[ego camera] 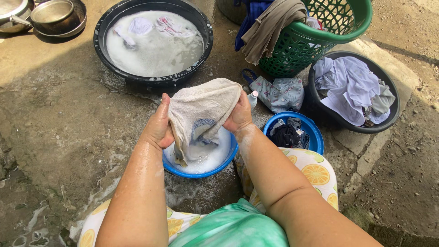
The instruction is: The person washes clothes by hand in a blue basin, scrubbing the fabric and wringing it out before placing it in a separate basin.
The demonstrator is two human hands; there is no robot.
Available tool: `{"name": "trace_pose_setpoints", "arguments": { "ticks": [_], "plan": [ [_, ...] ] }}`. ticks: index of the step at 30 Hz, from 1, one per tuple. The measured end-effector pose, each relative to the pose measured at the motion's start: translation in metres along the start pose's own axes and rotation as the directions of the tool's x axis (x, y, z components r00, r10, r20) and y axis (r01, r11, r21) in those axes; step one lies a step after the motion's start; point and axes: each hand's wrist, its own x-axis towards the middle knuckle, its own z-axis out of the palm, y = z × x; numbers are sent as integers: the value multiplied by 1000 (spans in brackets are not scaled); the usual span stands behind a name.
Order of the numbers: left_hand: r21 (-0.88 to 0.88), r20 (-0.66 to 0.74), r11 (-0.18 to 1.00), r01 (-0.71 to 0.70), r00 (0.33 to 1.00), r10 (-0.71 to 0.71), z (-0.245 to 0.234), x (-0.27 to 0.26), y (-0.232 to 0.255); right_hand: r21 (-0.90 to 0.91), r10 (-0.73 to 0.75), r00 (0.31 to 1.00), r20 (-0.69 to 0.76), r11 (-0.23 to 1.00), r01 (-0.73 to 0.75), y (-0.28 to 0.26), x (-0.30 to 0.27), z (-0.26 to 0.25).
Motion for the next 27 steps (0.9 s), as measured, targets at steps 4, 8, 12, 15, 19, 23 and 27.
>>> {"name": "trace_pose_setpoints", "arguments": {
  "ticks": [4,8,12,15,19,23,27],
  "plan": [
    [50,-85,998,-41,995,45,-13,6,-1,40,-3,999,53,999,1,-17,-8,20],
    [178,-182,984,-34,981,67,-23,13,-5,-71,-15,995,94,997,22,-22,-7,10],
    [534,-329,846,17,925,189,-23,8,-7,-252,-18,999,40,967,27,-23,0,-10],
    [643,-260,764,55,954,150,-13,7,-15,-710,143,982,-123,679,-188,-9,3,-4],
    [730,35,666,-152,982,186,1,8,-25,-978,296,937,188,-30,206,9,3,33],
    [724,66,645,-245,955,288,15,-10,-10,-949,315,948,-38,-310,65,-16,9,91],
    [922,-94,385,-40,941,325,31,-30,4,-945,236,972,-16,-321,63,-64,2,145]
  ]
}}
